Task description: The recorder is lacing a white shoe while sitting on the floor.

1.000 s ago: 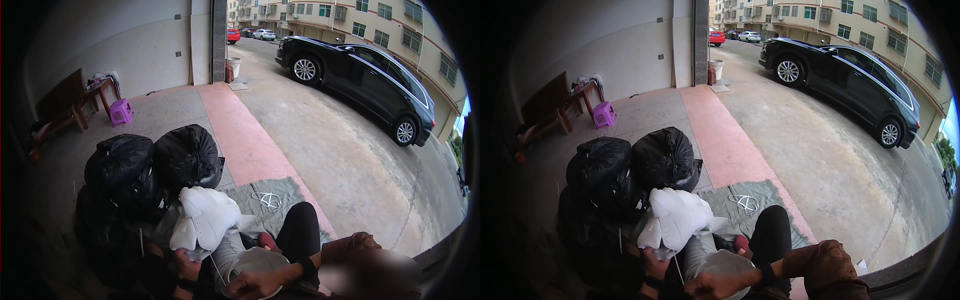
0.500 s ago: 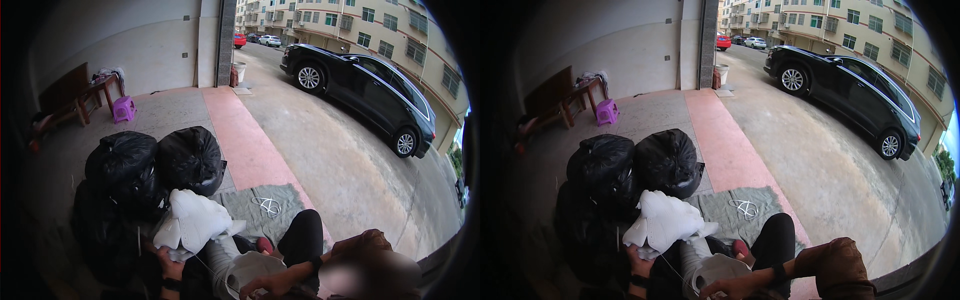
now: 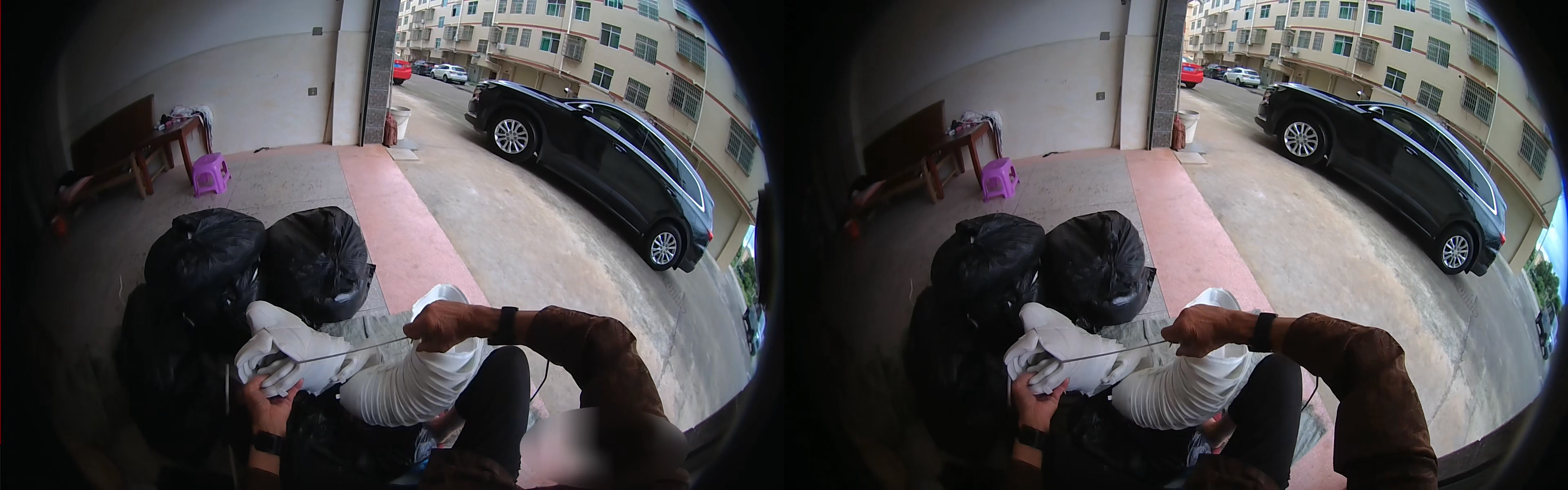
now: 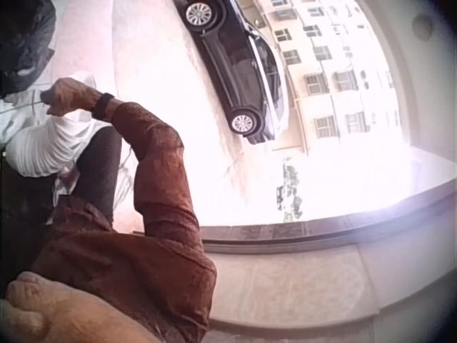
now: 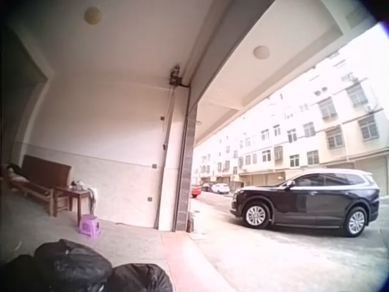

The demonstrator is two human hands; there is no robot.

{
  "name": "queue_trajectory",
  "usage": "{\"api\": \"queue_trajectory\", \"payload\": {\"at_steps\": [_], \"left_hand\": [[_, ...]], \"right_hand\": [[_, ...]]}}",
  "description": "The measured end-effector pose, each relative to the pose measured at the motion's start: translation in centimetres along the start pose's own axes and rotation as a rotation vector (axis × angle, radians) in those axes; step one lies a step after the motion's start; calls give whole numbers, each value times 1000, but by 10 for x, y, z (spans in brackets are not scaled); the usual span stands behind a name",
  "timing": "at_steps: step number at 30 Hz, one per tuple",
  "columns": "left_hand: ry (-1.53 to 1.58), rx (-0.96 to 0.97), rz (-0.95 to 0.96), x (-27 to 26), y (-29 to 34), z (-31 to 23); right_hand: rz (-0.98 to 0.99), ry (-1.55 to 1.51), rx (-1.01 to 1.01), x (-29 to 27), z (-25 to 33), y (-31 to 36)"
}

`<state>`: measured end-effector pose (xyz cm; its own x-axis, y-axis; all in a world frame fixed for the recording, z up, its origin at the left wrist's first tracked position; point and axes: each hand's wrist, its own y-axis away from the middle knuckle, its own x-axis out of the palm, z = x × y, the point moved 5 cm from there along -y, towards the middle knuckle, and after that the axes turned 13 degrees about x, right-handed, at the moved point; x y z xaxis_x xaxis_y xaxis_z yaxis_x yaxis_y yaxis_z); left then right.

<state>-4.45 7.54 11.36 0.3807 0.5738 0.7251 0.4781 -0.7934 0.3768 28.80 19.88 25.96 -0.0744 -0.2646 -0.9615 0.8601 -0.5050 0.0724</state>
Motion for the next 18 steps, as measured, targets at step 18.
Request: {"api": "queue_trajectory", "payload": {"at_steps": [18], "left_hand": [[105, -57, 243, -23, 151, 101]], "right_hand": [[-63, -255, 472, 59, 81, 221]]}}
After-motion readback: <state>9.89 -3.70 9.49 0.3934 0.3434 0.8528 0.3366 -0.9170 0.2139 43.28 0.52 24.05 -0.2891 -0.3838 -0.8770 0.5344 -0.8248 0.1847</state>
